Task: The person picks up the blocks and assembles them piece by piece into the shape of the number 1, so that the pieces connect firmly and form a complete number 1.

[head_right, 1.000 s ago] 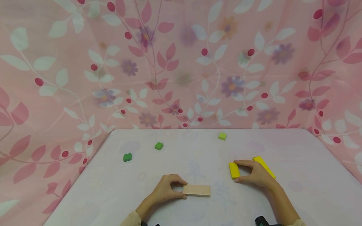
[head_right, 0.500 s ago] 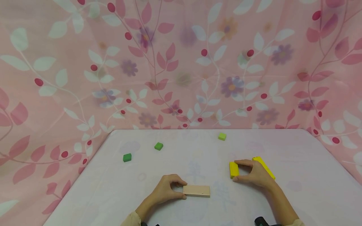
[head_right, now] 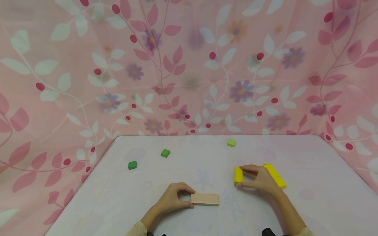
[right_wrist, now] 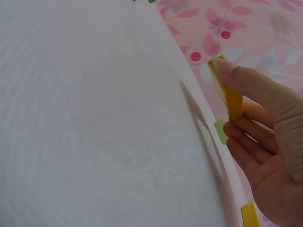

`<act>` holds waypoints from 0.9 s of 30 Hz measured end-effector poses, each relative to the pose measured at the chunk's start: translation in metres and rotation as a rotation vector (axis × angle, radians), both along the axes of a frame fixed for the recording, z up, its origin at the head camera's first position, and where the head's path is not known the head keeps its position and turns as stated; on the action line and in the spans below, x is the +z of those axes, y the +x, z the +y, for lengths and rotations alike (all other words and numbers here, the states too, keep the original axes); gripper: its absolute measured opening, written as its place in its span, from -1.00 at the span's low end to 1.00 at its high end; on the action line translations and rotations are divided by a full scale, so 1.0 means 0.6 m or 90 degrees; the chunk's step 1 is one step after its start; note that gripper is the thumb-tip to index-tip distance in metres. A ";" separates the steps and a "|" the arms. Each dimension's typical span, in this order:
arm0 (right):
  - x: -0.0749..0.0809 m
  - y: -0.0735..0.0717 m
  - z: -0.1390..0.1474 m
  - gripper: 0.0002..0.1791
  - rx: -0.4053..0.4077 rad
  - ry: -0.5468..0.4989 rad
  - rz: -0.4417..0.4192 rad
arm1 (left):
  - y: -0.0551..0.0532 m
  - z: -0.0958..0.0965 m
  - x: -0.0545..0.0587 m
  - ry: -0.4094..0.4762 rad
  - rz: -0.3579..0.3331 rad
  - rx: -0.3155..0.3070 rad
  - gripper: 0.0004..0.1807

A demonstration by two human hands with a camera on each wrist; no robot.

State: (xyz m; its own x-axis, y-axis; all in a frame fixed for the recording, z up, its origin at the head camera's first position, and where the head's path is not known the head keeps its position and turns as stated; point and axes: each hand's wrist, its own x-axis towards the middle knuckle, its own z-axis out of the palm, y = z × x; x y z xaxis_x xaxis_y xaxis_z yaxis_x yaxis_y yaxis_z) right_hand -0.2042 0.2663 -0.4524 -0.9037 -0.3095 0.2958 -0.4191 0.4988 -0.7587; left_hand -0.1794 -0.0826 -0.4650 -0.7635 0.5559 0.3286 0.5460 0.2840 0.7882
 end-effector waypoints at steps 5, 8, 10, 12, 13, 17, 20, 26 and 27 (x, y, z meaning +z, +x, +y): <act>0.007 0.002 -0.011 -0.38 0.016 -0.001 0.019 | 0.000 0.000 -0.001 -0.004 -0.001 -0.001 -0.63; 0.012 0.003 -0.019 -0.38 0.013 0.019 0.013 | 0.000 0.000 -0.001 -0.004 -0.010 -0.001 -0.63; 0.016 0.004 -0.024 -0.38 0.009 0.037 0.011 | 0.000 -0.001 -0.002 -0.005 -0.008 -0.002 -0.63; 0.020 0.006 -0.030 -0.38 0.002 0.044 0.006 | 0.000 -0.001 -0.002 -0.005 -0.005 -0.002 -0.63; 0.021 0.006 -0.033 -0.38 0.005 0.049 0.008 | 0.000 -0.001 -0.003 -0.004 -0.005 -0.002 -0.63; 0.024 0.007 -0.046 -0.40 0.022 0.032 0.021 | 0.000 0.000 -0.003 -0.001 -0.007 -0.002 -0.63; 0.024 0.008 -0.056 -0.40 0.030 0.008 0.033 | 0.000 0.000 -0.003 0.001 -0.013 -0.003 -0.63; 0.030 0.007 -0.076 -0.40 0.039 0.004 0.038 | 0.000 0.000 -0.002 -0.001 -0.012 0.002 -0.63; 0.031 0.007 -0.080 -0.40 0.045 0.001 0.037 | 0.000 0.000 -0.002 -0.002 -0.012 0.004 -0.63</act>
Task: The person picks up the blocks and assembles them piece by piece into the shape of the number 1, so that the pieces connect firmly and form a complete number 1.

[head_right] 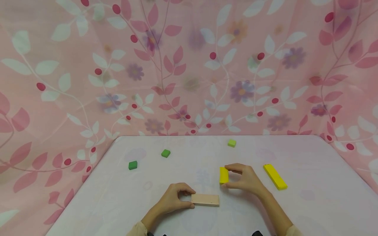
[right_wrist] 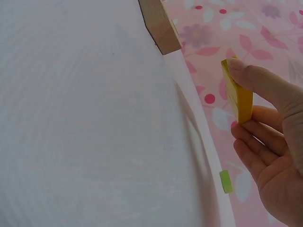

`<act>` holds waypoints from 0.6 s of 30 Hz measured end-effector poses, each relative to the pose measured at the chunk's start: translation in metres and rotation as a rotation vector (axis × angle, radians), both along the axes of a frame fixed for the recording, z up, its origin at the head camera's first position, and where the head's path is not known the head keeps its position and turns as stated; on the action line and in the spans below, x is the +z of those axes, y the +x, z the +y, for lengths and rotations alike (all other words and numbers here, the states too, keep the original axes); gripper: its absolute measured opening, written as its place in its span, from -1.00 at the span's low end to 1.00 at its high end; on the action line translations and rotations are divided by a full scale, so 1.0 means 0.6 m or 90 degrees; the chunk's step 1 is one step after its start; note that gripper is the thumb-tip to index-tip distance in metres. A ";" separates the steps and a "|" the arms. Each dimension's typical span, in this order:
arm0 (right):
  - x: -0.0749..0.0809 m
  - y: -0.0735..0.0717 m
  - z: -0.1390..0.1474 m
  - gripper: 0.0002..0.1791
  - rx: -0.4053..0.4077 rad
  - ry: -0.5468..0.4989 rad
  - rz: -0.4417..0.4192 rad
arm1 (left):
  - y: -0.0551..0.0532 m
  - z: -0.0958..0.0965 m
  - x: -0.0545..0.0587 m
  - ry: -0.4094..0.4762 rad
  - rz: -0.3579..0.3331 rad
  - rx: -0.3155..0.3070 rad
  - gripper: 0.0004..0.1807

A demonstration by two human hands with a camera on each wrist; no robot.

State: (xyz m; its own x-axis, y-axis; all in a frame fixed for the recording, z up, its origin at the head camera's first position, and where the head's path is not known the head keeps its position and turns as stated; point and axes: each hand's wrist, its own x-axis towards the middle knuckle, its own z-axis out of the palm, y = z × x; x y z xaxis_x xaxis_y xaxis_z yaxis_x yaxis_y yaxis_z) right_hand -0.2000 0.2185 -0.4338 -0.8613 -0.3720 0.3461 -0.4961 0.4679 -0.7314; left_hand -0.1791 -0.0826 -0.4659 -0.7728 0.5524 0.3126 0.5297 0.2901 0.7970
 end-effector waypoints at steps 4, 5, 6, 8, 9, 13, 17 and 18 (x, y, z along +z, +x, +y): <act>0.002 0.000 -0.011 -0.40 0.023 -0.021 -0.014 | 0.000 0.001 0.001 -0.003 -0.008 0.002 -0.63; 0.002 0.000 -0.014 -0.40 0.026 -0.024 -0.018 | 0.000 0.001 0.001 -0.003 -0.009 0.002 -0.63; 0.002 0.000 -0.016 -0.40 0.029 -0.027 -0.021 | 0.000 0.001 0.001 -0.004 -0.007 0.002 -0.63; 0.002 -0.001 -0.021 -0.39 0.029 -0.025 -0.026 | 0.000 0.001 0.001 -0.004 -0.005 0.002 -0.63; 0.001 -0.002 -0.023 -0.39 0.027 -0.021 -0.025 | 0.000 0.001 0.001 -0.006 -0.001 0.002 -0.63; -0.002 -0.005 -0.032 -0.39 0.025 -0.014 -0.028 | -0.001 0.000 0.001 -0.010 0.011 0.002 -0.63; -0.007 -0.008 -0.040 -0.38 0.034 -0.021 -0.027 | 0.000 0.000 0.002 -0.005 0.000 0.000 -0.64; -0.009 -0.009 -0.042 -0.37 0.038 -0.022 -0.028 | 0.000 0.000 0.002 -0.004 -0.002 -0.001 -0.64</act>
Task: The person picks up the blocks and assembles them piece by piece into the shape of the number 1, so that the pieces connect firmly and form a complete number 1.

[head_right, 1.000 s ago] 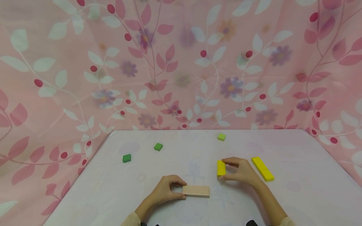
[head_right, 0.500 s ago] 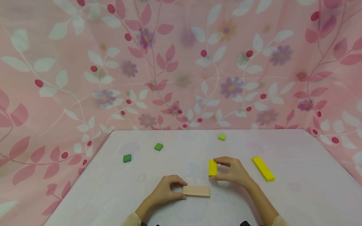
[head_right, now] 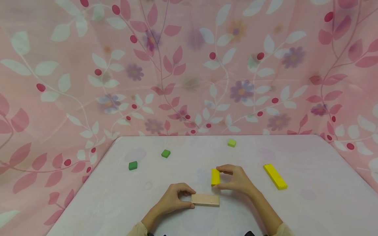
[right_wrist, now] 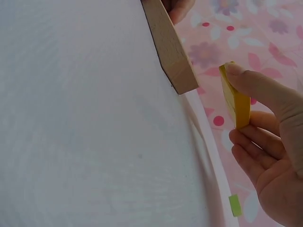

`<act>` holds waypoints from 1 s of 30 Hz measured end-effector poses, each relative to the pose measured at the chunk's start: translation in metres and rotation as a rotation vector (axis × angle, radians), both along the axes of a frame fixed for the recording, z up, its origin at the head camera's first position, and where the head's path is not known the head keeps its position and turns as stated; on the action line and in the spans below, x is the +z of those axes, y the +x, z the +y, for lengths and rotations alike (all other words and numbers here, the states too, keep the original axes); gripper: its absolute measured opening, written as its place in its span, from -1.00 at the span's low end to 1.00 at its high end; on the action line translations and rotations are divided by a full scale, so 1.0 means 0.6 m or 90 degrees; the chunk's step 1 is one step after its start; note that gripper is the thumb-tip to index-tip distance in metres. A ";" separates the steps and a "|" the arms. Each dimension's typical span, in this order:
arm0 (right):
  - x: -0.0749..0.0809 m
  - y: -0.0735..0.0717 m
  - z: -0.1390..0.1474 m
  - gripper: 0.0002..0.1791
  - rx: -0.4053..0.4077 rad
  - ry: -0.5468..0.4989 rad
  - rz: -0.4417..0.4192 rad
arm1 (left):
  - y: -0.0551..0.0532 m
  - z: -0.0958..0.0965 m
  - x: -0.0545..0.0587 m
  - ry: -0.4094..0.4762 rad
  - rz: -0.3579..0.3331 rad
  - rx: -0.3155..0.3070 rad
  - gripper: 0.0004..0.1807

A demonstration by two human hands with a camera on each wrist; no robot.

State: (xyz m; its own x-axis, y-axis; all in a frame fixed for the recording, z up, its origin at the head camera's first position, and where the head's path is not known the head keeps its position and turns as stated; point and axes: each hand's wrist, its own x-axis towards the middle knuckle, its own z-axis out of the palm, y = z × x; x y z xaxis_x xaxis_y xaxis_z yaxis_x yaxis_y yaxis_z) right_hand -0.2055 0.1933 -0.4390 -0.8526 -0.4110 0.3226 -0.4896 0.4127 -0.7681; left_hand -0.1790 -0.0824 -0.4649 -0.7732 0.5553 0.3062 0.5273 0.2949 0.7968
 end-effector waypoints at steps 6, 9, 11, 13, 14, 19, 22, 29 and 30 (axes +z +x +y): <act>-0.001 0.000 -0.015 -0.38 0.014 0.019 -0.017 | 0.000 0.001 -0.002 0.002 0.003 0.000 -0.64; 0.004 0.005 -0.023 -0.38 0.021 0.022 -0.028 | -0.002 0.001 -0.003 0.000 0.018 -0.005 -0.64; 0.002 0.005 -0.025 -0.37 0.025 0.025 -0.027 | -0.002 0.001 -0.003 -0.003 0.020 -0.005 -0.64; -0.003 0.003 -0.027 -0.36 0.028 0.028 -0.021 | -0.002 0.001 -0.002 -0.008 0.023 -0.003 -0.64; -0.005 0.003 -0.027 -0.35 0.028 0.032 -0.016 | -0.002 0.001 -0.002 -0.009 0.022 -0.003 -0.64; -0.020 -0.003 -0.029 -0.35 0.024 0.067 0.005 | -0.001 0.001 0.001 -0.010 0.022 -0.001 -0.65; -0.022 -0.002 -0.031 -0.35 0.021 0.080 0.015 | -0.001 0.001 0.001 -0.010 0.023 -0.002 -0.65; -0.021 0.000 -0.033 -0.35 0.020 0.085 0.016 | -0.002 0.001 0.000 -0.012 0.023 0.004 -0.65; -0.021 0.000 -0.033 -0.35 0.020 0.088 0.016 | -0.002 0.001 -0.001 -0.011 0.023 0.003 -0.65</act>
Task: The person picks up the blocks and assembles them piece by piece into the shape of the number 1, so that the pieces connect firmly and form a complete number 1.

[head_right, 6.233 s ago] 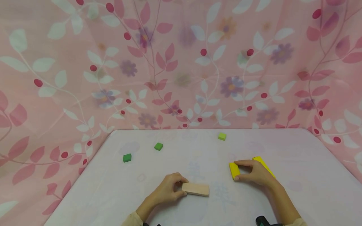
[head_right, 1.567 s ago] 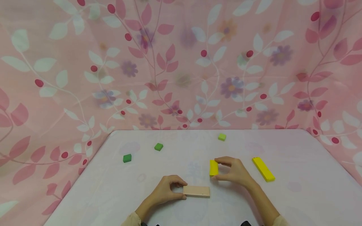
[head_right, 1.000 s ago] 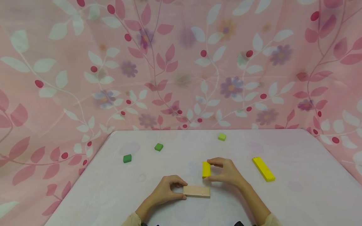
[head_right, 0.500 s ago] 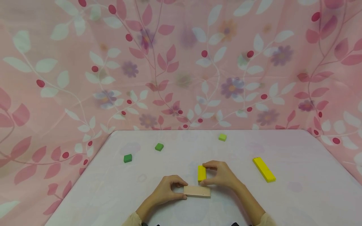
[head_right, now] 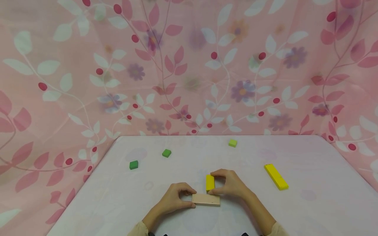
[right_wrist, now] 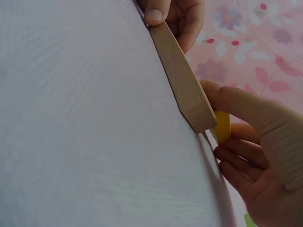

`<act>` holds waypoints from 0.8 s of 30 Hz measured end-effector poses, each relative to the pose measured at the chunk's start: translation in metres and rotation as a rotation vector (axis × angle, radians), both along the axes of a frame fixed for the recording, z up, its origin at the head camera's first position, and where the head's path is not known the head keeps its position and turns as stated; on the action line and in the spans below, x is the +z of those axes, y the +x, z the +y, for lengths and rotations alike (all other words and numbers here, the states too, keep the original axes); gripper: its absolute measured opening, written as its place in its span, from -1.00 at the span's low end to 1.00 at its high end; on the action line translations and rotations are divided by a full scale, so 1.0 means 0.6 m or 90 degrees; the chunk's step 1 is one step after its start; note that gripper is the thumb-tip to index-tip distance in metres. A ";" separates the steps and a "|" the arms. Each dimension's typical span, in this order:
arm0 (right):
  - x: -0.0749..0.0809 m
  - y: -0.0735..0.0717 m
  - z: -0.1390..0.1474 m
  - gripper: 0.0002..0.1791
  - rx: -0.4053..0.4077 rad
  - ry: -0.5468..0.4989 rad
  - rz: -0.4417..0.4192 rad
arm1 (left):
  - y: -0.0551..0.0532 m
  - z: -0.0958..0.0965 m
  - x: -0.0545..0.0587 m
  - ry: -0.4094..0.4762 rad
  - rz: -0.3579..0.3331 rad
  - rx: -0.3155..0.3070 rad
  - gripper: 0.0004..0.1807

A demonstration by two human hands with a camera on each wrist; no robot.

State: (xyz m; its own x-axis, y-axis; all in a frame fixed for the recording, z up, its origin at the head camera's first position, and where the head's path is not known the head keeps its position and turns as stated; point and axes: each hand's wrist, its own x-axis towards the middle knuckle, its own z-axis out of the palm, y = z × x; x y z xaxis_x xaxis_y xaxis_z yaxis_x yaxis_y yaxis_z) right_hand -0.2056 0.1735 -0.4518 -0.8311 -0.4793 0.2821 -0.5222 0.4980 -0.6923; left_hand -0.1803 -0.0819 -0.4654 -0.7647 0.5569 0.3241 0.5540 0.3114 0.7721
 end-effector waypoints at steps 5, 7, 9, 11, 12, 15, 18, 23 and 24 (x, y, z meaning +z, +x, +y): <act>0.000 0.000 0.000 -0.35 0.001 0.018 0.006 | 0.000 0.001 -0.001 0.002 0.006 -0.001 -0.66; 0.000 0.000 0.000 -0.36 0.005 0.024 0.004 | -0.001 0.001 -0.002 0.002 0.008 0.000 -0.66; 0.000 0.000 0.000 -0.36 0.010 0.029 0.002 | -0.001 0.000 -0.003 0.002 0.009 0.000 -0.66; 0.000 0.000 0.000 -0.37 0.015 0.033 0.001 | -0.001 0.000 -0.003 0.003 0.008 -0.001 -0.66; 0.001 0.000 0.000 -0.37 0.016 0.035 0.001 | -0.001 0.000 -0.003 0.004 0.007 -0.001 -0.66; 0.001 0.001 0.000 -0.38 0.021 0.036 0.001 | 0.001 0.000 -0.002 0.005 0.003 -0.001 -0.66; 0.001 0.001 0.000 -0.38 0.022 0.037 0.003 | 0.002 0.000 -0.001 0.003 0.003 -0.001 -0.66; 0.004 0.003 -0.002 -0.39 0.018 0.045 0.005 | 0.002 0.001 0.000 -0.001 0.013 0.002 -0.67; 0.004 0.004 -0.002 -0.39 0.017 0.047 0.005 | 0.002 0.001 0.000 -0.001 0.015 0.003 -0.67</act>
State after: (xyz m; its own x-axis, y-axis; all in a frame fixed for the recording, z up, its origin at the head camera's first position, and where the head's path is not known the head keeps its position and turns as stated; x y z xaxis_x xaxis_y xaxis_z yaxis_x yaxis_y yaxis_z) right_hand -0.2032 0.1722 -0.4491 -0.8156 -0.5212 0.2513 -0.5410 0.5326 -0.6509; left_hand -0.1791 -0.0811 -0.4652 -0.7597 0.5539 0.3406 0.5700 0.3152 0.7588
